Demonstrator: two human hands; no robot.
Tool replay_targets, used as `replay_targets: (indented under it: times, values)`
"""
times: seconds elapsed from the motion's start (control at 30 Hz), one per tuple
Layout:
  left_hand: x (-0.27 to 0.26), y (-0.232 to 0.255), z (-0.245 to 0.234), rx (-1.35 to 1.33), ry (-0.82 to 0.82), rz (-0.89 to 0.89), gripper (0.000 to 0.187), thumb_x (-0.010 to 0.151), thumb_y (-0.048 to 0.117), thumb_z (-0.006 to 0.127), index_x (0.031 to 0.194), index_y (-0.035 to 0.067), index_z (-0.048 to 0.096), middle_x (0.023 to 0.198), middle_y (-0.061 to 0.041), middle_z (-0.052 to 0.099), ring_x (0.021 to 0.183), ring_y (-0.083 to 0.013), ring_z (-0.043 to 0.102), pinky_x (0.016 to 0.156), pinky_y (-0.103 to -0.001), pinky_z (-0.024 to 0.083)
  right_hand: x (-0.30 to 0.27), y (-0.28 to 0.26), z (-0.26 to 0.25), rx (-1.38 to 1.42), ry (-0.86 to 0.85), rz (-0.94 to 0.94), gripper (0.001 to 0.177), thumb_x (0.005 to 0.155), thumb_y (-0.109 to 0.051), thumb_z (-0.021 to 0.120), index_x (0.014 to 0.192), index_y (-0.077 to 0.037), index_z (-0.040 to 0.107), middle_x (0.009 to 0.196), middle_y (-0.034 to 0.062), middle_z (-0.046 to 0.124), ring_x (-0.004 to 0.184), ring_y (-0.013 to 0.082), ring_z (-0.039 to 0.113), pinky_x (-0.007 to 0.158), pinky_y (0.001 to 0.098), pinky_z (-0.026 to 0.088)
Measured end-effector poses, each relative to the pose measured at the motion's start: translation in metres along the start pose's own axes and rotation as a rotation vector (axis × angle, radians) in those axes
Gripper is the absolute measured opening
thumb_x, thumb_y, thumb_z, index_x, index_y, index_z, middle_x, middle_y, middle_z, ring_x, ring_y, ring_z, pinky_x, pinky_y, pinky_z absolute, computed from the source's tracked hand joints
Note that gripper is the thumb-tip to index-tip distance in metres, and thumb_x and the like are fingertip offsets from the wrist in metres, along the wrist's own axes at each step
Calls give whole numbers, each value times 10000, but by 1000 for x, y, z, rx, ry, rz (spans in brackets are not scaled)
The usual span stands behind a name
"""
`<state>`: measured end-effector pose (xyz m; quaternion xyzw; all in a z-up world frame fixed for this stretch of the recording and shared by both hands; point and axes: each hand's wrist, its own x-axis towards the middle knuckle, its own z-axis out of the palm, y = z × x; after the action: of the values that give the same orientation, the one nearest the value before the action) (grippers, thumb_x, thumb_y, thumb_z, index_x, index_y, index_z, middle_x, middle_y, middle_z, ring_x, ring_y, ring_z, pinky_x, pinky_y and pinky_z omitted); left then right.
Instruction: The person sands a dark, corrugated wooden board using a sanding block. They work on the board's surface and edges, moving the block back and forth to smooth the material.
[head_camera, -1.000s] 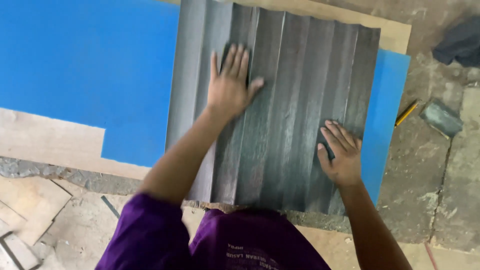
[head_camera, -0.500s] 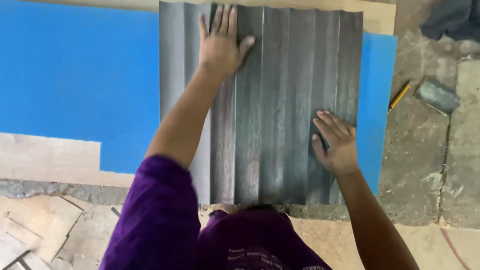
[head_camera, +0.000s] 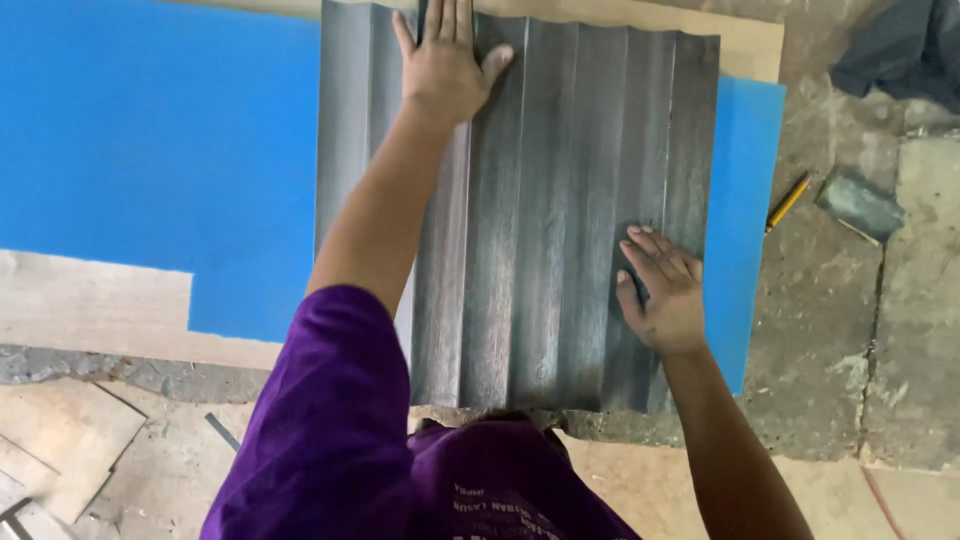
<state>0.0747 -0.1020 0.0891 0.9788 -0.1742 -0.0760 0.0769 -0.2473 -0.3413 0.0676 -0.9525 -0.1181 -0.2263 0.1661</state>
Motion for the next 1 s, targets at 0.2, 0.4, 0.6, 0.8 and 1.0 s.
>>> replay_targets:
  times: [0.2,0.4,0.6,0.8,1.0]
  values:
    - [-119,7,24,99,70,8,932,1014,745,164,1631,49,214,1706,-94,226,1575,-232,129,1190,-703,91,-7,7,5,25,-10,33,324,1032,-210,581,1250,-27,737,1379,138,685,1356,298,607,1066,457,451]
    - [14,-13,11,38,50,-17,868,1042,696,168,1636,63,173,1713,-93,176,1551,-229,34,1213,-641,145,6,-4,-6,23,20,-6,265,993,-138,625,1188,-5,744,1341,146,711,1288,274,659,1044,415,467]
    - [-109,-1,30,139,254,60,875,1080,686,175,1602,2,331,1666,-152,328,1553,-300,201,1191,-510,296,-10,8,6,41,-34,44,333,1047,-219,569,1276,-23,710,1418,129,651,1380,293,575,1098,481,427]
    - [-7,-18,31,-3,153,26,747,1107,568,244,1609,17,289,1681,-143,253,1546,-272,103,1219,-512,215,-3,4,-1,51,-12,19,278,1019,-172,629,1239,-26,718,1396,145,674,1346,295,617,1048,458,445]
    - [-53,-3,37,122,197,-16,818,1092,653,220,1605,21,301,1669,-157,290,1547,-301,168,1190,-473,281,-5,5,2,11,-32,21,328,1048,-220,567,1236,-10,735,1384,147,680,1348,295,614,1064,453,433]
